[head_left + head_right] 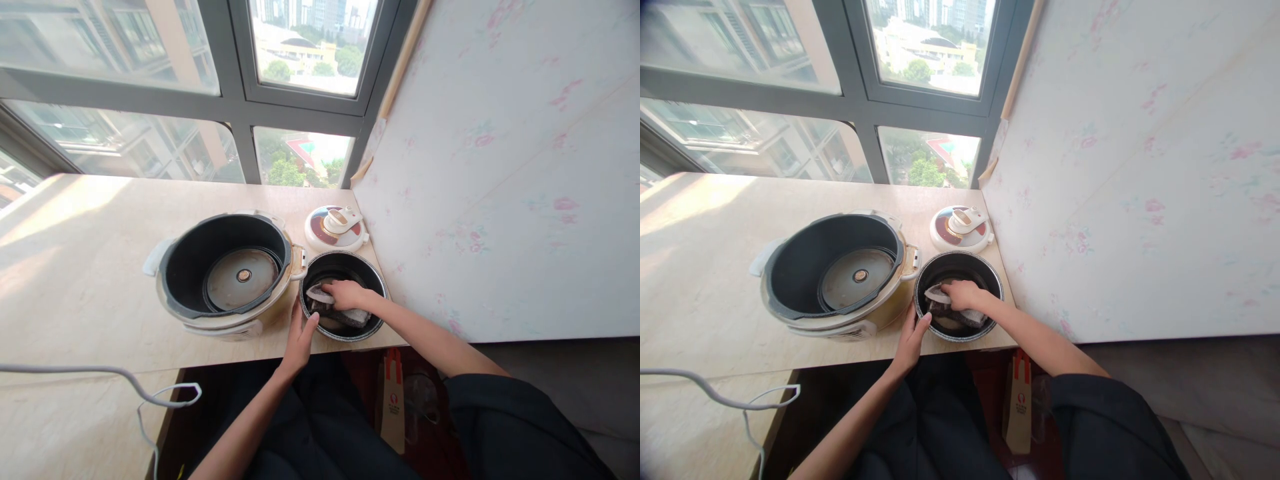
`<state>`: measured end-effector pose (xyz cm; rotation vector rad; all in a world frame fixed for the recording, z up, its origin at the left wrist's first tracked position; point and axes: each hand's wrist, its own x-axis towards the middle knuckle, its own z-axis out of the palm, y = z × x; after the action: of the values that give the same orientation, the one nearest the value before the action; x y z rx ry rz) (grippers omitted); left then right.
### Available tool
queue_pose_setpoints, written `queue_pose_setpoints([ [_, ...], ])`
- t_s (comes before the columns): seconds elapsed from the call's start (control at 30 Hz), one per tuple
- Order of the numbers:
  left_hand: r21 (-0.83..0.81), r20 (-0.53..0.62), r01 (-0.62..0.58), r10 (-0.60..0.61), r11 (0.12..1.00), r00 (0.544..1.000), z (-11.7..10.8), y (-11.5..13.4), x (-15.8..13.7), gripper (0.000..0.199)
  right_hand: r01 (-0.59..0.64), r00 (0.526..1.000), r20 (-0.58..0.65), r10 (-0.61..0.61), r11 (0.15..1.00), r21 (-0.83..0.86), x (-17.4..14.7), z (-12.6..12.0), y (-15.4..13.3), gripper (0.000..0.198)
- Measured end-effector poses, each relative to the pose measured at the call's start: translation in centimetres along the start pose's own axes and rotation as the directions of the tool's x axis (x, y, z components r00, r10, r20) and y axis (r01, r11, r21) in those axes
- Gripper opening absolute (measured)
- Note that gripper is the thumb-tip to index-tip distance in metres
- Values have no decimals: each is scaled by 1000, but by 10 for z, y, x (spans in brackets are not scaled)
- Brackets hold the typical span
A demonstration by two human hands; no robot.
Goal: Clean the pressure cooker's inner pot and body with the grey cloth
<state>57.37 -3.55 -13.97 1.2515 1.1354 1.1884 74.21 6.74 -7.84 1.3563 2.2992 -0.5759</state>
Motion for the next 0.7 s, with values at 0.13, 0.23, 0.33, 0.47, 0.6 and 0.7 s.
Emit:
queue_pose_setpoints([
  [0.13,-1,-6,7,-7,1000,1000,0,0,1,62,129,989,60,-137,983,132,-2,-1,-6,64],
  [0.23,-2,-5,3,-3,1000,1000,0,0,0,61,149,981,82,-177,952,268,0,0,-8,68],
  [0.33,-2,-6,16,-16,1000,1000,0,1,-1,60,115,973,131,-188,897,427,3,3,-4,69],
  [0.47,3,-3,18,-18,1000,1000,0,3,-1,60,77,953,200,-228,820,568,9,7,6,59],
  [0.6,5,1,17,-17,1000,1000,-1,2,-2,62,51,933,237,-270,752,658,9,8,17,52],
  [0.7,6,6,31,-31,1000,1000,-1,1,-3,62,21,919,247,-307,665,747,5,7,25,54],
])
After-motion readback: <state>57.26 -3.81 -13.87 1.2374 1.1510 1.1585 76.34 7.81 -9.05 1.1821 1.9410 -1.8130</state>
